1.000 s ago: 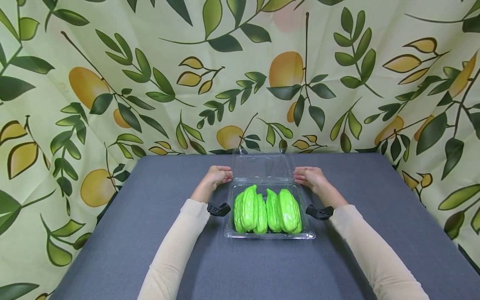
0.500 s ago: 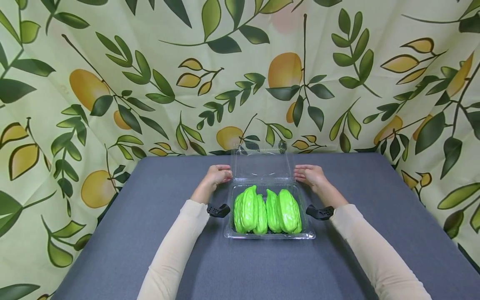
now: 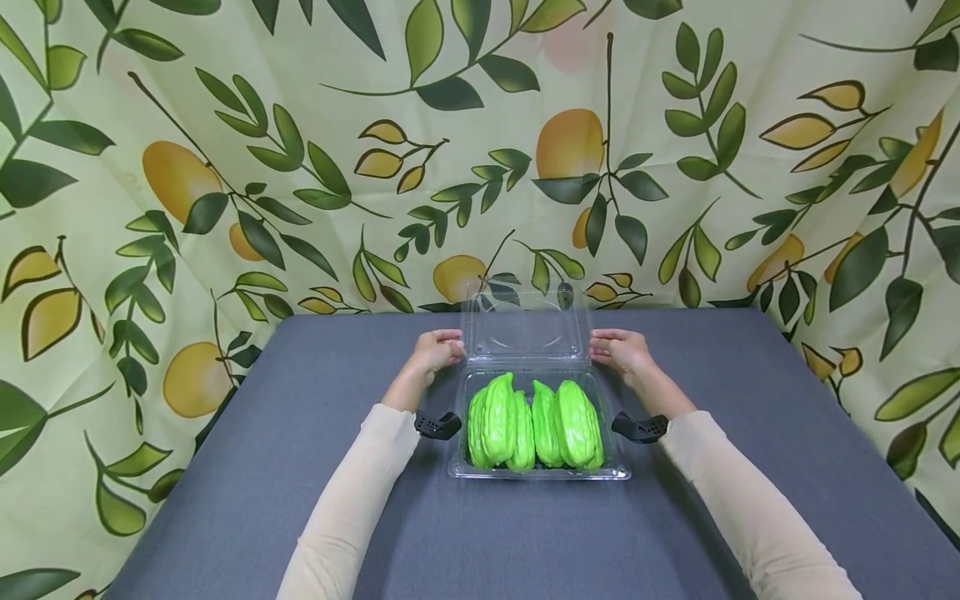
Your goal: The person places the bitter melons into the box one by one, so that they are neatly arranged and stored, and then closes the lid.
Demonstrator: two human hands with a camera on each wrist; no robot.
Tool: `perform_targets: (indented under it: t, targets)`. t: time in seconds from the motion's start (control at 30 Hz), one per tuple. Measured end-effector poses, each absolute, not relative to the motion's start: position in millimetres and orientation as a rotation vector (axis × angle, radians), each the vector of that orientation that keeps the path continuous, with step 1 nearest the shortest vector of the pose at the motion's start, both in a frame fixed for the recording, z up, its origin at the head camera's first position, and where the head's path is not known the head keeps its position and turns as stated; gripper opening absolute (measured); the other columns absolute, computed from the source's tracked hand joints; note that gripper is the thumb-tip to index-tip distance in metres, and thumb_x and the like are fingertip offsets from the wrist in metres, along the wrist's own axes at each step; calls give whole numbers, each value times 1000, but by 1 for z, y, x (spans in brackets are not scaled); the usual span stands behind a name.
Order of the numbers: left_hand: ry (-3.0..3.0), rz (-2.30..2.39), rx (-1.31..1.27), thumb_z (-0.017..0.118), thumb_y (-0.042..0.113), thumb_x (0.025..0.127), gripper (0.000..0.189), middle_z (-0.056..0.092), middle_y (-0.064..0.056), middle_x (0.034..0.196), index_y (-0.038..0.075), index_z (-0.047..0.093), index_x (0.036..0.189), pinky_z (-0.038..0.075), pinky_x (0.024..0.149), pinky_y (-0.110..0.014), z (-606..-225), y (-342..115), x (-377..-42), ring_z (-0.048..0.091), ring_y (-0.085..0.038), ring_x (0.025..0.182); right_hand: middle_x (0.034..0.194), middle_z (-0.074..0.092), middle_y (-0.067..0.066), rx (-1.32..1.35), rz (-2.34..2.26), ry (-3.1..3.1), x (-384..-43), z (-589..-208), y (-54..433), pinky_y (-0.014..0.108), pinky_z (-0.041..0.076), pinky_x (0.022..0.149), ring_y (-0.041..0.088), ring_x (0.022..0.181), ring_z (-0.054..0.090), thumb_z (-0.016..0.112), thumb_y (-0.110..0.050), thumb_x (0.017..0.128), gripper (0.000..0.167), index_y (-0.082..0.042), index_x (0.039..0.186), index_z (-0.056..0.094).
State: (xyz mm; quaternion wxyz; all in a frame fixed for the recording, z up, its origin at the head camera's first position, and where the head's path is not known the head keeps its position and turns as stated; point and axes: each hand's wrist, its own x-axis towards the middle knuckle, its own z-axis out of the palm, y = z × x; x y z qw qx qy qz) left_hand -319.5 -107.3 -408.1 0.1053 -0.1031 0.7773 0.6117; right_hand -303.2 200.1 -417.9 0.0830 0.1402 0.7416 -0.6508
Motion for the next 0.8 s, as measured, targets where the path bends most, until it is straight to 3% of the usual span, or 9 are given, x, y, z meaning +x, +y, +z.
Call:
perform_targets:
  t: [0.1,0.4,0.67,0.8]
  targets:
    - [2279,1830,-305,56,-3,91,40,65,-16,111,-1,56,131,56,90,-30,-409,-106,-319,59,-9,80,94,61,-4,420,-1950,2221,-302,-418,200,18,57,80,-1,75,60,52,-3,96,44,7,139,45]
    - [2313,1888,-250,53,-10,87,41,63,-18,109,-4,57,128,54,91,-33,-410,-105,-320,55,-5,73,84,56,-9,394,-1971,2261,-300,-418,199,15,56,76,-2,73,59,55,-3,94,44,8,136,46]
    - [2316,1987,-241,55,-9,89,43,62,-17,109,0,56,130,53,94,-33,-405,-104,-318,55,-8,80,79,59,-13,334,-2011,2266,-298,-416,201,14,56,75,-1,73,61,54,-2,95,41,7,134,46]
    - [2341,2006,-224,55,-8,90,44,61,-21,116,2,55,132,53,86,-25,-404,-102,-317,56,-9,82,77,59,-14,302,-1997,2319,-296,-416,201,15,57,73,-1,72,61,54,-1,95,40,8,133,47]
